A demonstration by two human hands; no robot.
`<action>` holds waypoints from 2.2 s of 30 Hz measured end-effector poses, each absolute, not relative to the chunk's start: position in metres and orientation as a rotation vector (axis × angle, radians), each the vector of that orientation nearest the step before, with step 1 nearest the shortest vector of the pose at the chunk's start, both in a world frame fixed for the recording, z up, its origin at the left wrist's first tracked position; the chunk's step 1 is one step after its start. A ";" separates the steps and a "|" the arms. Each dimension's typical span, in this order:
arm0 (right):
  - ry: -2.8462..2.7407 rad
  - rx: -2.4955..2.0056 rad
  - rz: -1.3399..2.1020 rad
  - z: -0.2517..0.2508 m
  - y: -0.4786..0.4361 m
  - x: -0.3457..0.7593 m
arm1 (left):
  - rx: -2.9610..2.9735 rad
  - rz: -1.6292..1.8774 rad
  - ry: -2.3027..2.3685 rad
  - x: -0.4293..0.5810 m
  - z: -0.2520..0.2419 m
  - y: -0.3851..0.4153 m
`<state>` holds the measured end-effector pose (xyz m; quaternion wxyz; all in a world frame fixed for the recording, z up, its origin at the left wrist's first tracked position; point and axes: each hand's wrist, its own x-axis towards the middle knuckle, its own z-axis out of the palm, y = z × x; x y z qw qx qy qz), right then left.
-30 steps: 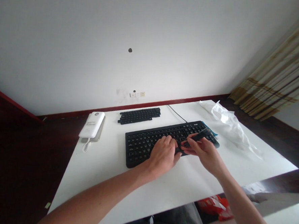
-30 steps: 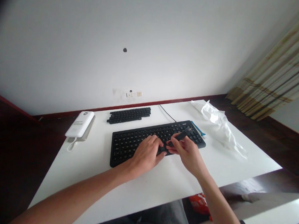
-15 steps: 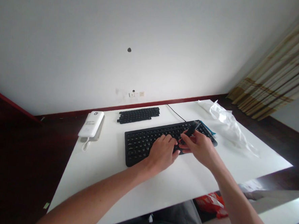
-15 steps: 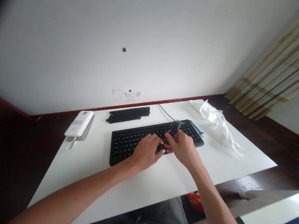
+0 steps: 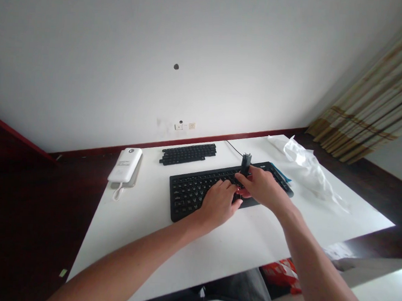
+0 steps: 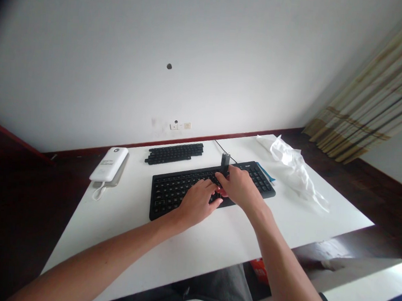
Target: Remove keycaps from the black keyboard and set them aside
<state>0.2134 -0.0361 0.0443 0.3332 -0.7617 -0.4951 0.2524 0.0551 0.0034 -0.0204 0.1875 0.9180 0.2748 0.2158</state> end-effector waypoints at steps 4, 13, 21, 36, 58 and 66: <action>-1.239 -1.989 0.725 0.042 -0.043 0.221 | 2.564 0.622 0.757 0.056 -0.023 0.006; -0.891 -1.580 0.826 0.027 -0.034 0.266 | 2.602 0.664 0.691 0.051 -0.017 0.003; -0.882 -1.269 0.889 0.013 0.030 0.279 | 2.570 0.580 0.623 0.038 0.030 0.033; -0.736 -1.198 0.848 -0.016 0.055 0.285 | 2.895 -0.556 0.288 0.017 0.063 -0.010; -0.763 -1.192 0.857 -0.018 0.055 0.286 | 2.564 0.320 0.991 -0.014 0.050 0.123; -0.792 -1.216 0.845 -0.021 0.056 0.288 | 2.583 0.278 1.061 -0.018 0.009 0.146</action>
